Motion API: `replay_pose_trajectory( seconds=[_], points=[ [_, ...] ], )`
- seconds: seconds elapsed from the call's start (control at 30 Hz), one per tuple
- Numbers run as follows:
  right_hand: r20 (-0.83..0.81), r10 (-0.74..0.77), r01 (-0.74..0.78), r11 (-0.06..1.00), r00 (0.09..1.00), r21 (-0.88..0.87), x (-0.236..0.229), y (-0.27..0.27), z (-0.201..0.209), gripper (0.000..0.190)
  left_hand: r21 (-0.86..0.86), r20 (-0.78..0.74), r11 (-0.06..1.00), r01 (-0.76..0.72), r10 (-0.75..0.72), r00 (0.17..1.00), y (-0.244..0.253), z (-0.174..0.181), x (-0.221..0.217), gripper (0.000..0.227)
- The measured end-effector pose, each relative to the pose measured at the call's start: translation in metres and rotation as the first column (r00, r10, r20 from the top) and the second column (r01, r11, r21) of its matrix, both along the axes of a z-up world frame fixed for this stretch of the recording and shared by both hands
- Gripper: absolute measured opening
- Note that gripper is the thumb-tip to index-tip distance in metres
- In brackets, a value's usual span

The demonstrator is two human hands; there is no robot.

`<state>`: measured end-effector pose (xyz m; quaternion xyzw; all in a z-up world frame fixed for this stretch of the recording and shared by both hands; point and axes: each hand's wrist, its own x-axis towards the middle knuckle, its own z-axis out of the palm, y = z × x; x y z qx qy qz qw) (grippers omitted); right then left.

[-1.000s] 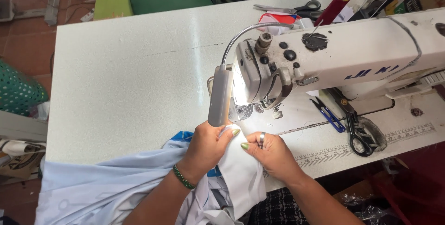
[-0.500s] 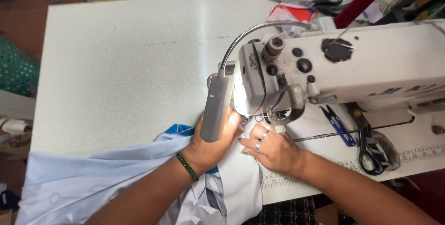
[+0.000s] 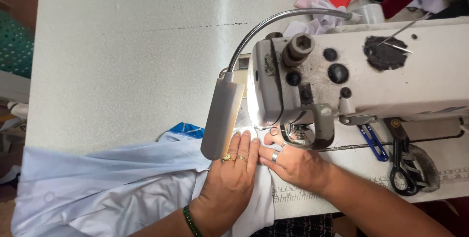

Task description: A person uses scissors to trim excess fabric and threads from a white and blue garment on a sewing machine table.

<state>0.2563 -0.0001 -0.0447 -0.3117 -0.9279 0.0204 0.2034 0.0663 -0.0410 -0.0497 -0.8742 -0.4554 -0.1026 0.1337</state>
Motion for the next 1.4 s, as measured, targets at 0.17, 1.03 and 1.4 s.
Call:
replay_pose_trajectory(
  seconds=[0.17,1.03,1.4],
  points=[
    [0.034,-0.053,0.052,0.998,0.998,0.025,0.001,-0.001,-0.01,0.029,0.05,0.199,0.977,0.207,-0.213,0.957,0.026,0.004,-0.024,0.039],
    [0.072,-0.672,0.367,0.309,0.737,-0.878,-0.015,0.012,-0.04,0.064,-0.578,0.524,0.713,0.397,-0.049,0.85,0.087,0.008,-0.047,0.029],
    [0.593,-0.444,0.726,0.556,0.672,-0.405,-0.01,0.011,-0.014,0.077,-0.55,0.575,0.746,0.374,0.014,0.818,0.082,0.017,-0.039,0.013]
  ],
)
